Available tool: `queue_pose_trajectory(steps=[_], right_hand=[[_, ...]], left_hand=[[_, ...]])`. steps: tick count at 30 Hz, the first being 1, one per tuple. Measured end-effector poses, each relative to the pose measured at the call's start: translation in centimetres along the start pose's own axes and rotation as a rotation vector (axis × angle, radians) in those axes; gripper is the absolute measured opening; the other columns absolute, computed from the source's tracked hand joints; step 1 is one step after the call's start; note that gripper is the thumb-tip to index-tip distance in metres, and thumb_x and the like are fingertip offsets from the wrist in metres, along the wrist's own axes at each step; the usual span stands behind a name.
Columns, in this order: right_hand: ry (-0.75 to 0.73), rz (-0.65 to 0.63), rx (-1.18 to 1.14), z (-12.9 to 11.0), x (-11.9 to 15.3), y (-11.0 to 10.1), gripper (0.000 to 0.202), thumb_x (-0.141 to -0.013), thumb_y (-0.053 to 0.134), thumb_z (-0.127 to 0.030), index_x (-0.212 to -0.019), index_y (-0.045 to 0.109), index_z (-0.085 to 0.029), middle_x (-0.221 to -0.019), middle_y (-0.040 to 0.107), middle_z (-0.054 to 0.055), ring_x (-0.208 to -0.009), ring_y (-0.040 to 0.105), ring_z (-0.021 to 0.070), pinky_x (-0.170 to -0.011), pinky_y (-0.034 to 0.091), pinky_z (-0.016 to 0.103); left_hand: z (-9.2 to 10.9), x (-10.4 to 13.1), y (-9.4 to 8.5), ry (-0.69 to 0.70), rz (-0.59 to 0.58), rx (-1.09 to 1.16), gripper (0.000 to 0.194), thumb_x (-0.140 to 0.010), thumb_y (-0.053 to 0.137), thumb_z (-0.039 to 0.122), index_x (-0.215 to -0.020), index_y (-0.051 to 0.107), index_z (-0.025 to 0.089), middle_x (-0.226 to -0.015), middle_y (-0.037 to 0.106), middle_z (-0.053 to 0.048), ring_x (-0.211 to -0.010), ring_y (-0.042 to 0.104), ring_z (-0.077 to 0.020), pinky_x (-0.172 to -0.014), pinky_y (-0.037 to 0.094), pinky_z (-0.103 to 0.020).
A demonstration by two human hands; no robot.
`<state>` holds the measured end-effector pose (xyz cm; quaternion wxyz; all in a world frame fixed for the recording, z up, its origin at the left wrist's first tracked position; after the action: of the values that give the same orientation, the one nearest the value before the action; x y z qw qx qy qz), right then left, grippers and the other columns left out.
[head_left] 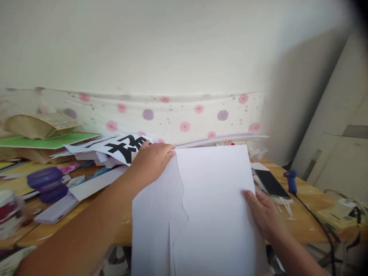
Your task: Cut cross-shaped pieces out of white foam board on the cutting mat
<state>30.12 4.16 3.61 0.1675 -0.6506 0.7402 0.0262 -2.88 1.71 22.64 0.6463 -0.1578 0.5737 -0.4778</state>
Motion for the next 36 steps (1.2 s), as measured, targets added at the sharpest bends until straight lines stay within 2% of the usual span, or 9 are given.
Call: queue_pose_trajectory(steps=[2, 4, 6, 8, 11, 16, 19, 28, 36], right_hand=[[0.014, -0.023, -0.020, 0.6, 0.4, 0.1, 0.048, -0.087, 0.057, -0.061, -0.103, 0.077, -0.020, -0.089, 0.081, 0.008, -0.075, 0.075, 0.0311, -0.067, 0.062, 0.040], [0.008, -0.062, -0.028, 0.8, 0.7, 0.4, 0.048, -0.089, 0.055, -0.061, -0.104, 0.077, -0.022, -0.093, 0.081, 0.008, -0.081, 0.075, 0.0323, -0.070, 0.063, 0.041], [-0.049, -0.077, -0.010, 0.3, 0.7, 0.4, 0.045, -0.090, 0.055, -0.061, -0.101, 0.078, -0.023, -0.100, 0.081, 0.008, -0.094, 0.075, 0.0338, -0.078, 0.063, 0.042], [-0.104, -0.044, 0.026, -0.6, 0.7, 0.1, 0.045, -0.089, 0.056, -0.061, -0.097, 0.078, -0.024, -0.105, 0.080, 0.008, -0.102, 0.073, 0.0345, -0.087, 0.061, 0.042], [-0.088, 0.017, 0.029, -1.1, 0.8, 0.0, 0.051, -0.088, 0.053, -0.066, -0.093, 0.079, -0.023, -0.104, 0.081, 0.009, -0.103, 0.072, 0.0352, -0.091, 0.059, 0.043], [0.015, -0.009, -0.113, -0.4, 1.7, 2.3, 0.063, -0.083, 0.054, -0.075, -0.092, 0.080, -0.018, -0.103, 0.081, 0.012, -0.099, 0.073, 0.0353, -0.090, 0.058, 0.045], [0.029, 0.041, -0.174, 0.1, 2.1, 3.0, 0.061, -0.079, 0.059, -0.075, -0.089, 0.081, -0.018, -0.103, 0.080, 0.013, -0.099, 0.072, 0.0353, -0.090, 0.058, 0.045], [0.094, 0.068, -0.247, 2.3, 1.7, 3.5, 0.055, -0.075, 0.065, -0.073, -0.084, 0.078, -0.020, -0.098, 0.081, 0.010, -0.096, 0.071, 0.0311, -0.091, 0.054, 0.041], [0.153, 0.133, -0.252, 3.8, 2.2, 3.7, 0.058, -0.072, 0.065, -0.076, -0.081, 0.073, -0.019, -0.091, 0.079, 0.007, -0.086, 0.070, 0.0263, -0.079, 0.055, 0.036]], left_hand=[[0.1, -0.5, 0.6, -0.001, -0.070, 0.028, 0.027, -0.091, 0.048, 0.037, -0.078, 0.068, 0.024, -0.077, 0.068, -0.004, -0.082, 0.063, -0.0288, -0.090, 0.043, -0.041], [0.2, -0.5, 0.9, 0.019, -0.129, 0.064, 0.030, -0.091, 0.046, 0.041, -0.073, 0.064, 0.025, -0.070, 0.064, -0.002, -0.070, 0.059, -0.0245, -0.071, 0.042, -0.033], [0.7, -0.1, 1.0, 0.060, -0.180, 0.109, 0.030, -0.090, 0.045, 0.043, -0.075, 0.064, 0.025, -0.070, 0.064, 0.000, -0.067, 0.056, -0.0220, -0.063, 0.037, -0.030], [1.5, 0.4, 0.7, 0.109, -0.221, 0.155, 0.030, -0.089, 0.046, 0.044, -0.075, 0.064, 0.024, -0.071, 0.063, 0.001, -0.067, 0.056, -0.0201, -0.062, 0.036, -0.028], [2.9, 1.2, 0.0, 0.153, -0.253, 0.215, 0.033, -0.090, 0.045, 0.046, -0.074, 0.063, 0.023, -0.070, 0.060, 0.002, -0.066, 0.054, -0.0180, -0.062, 0.036, -0.027], [4.7, 2.2, -0.8, 0.188, -0.308, 0.331, 0.033, -0.093, 0.049, 0.046, -0.077, 0.062, 0.021, -0.071, 0.057, 0.003, -0.066, 0.050, -0.0155, -0.061, 0.035, -0.025], [5.5, 2.5, -1.1, 0.218, -0.330, 0.408, 0.033, -0.094, 0.050, 0.047, -0.080, 0.062, 0.021, -0.074, 0.056, 0.003, -0.068, 0.050, -0.0148, -0.062, 0.035, -0.025], [3.2, 1.1, 0.7, 0.116, -0.332, 0.459, 0.033, -0.089, 0.056, 0.048, -0.076, 0.063, 0.019, -0.072, 0.054, 0.002, -0.068, 0.049, -0.0153, -0.063, 0.035, -0.025], [1.4, 1.0, 3.2, -0.020, -0.355, 0.608, 0.029, -0.081, 0.065, 0.049, -0.073, 0.064, 0.020, -0.070, 0.054, 0.001, -0.064, 0.047, -0.0156, -0.062, 0.035, -0.026]])
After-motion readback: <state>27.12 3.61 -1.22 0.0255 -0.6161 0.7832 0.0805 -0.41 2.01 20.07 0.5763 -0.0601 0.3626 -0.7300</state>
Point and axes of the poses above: each hand's wrist, its own x-axis away from the middle knuckle, its own y-axis out of the palm, z = x × y, the point moved 10 cm from there along -x, towards the middle knuckle
